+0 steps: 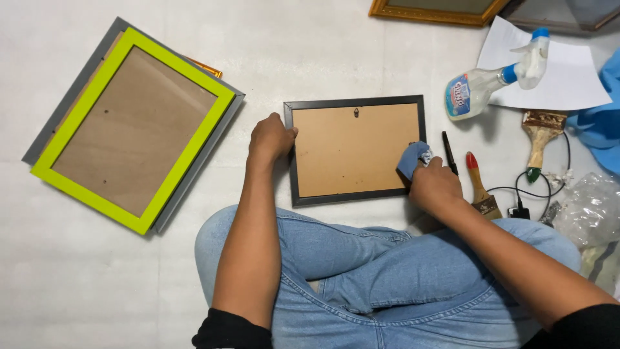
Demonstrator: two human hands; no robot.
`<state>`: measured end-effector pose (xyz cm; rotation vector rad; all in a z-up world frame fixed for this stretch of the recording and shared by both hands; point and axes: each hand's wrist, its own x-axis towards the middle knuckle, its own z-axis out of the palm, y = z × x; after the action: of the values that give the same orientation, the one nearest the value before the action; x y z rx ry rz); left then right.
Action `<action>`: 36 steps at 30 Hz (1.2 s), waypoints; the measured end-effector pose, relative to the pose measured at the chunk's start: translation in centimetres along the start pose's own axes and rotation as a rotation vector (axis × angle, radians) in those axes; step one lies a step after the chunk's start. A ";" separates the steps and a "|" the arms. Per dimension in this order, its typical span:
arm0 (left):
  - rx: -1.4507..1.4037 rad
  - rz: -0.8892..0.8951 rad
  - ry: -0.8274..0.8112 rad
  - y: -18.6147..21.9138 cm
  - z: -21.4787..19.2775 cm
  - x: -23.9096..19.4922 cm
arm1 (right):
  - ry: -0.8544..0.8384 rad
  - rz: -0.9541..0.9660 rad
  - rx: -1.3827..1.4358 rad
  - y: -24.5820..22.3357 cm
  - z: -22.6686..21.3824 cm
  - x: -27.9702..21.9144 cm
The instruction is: Cleaning picture frame components with a cloth and brush before assembling them.
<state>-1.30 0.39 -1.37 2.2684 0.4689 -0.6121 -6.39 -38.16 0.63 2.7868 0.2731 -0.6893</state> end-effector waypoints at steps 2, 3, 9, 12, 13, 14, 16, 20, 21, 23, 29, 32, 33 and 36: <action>-0.006 0.004 0.007 -0.1 -0.2 -0.3 | -0.038 -0.033 0.058 -3.3 -0.1 -0.1; -0.006 0.016 0.009 -0.1 -0.2 -0.5 | -0.076 -0.056 0.120 -4.8 -0.1 -0.2; -0.024 0.021 0.007 -0.2 -0.1 -0.5 | -0.003 -0.231 0.250 -13.8 -7.3 -0.1; -0.018 0.025 -0.001 -0.7 0.6 0.4 | 0.018 -0.374 0.177 -16.9 -8.2 -0.6; -0.017 0.022 0.002 -0.6 0.3 0.1 | 0.018 -0.379 0.178 -17.5 -8.4 -1.4; -0.017 0.023 -0.004 -0.4 0.0 0.0 | -0.035 -0.505 0.173 -18.0 -8.6 -2.1; -0.021 0.017 -0.005 -0.2 -0.3 -0.2 | -0.089 -0.640 0.164 -18.1 -9.2 -1.3; -0.051 0.013 -0.007 -0.5 -0.1 -0.3 | 0.066 -0.461 0.143 -17.9 -7.8 2.0; -0.048 0.011 -0.008 -0.3 0.0 -0.1 | 0.073 -0.479 0.127 -17.9 -6.9 2.4; -0.043 0.023 -0.015 -0.1 -0.3 -0.4 | 0.018 -0.584 0.129 -18.5 -7.7 -0.3; -0.013 0.018 -0.033 -0.4 -0.7 -1.0 | 0.137 -0.448 0.149 -16.8 -7.6 1.5; 0.008 0.041 -0.040 0.2 -0.9 -0.4 | 0.006 -0.515 0.108 -15.4 -7.9 -0.8; 0.020 0.032 -0.046 0.2 -0.8 -0.3 | -0.068 -0.559 0.085 -14.9 -7.7 -1.8; -0.011 0.038 -0.018 0.2 -1.0 -0.9 | 0.071 -0.254 0.050 -9.0 -7.6 2.4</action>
<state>-1.63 0.86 -0.17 2.2544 0.4183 -0.6080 -3.23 -27.09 4.19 2.8564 0.6406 -0.6600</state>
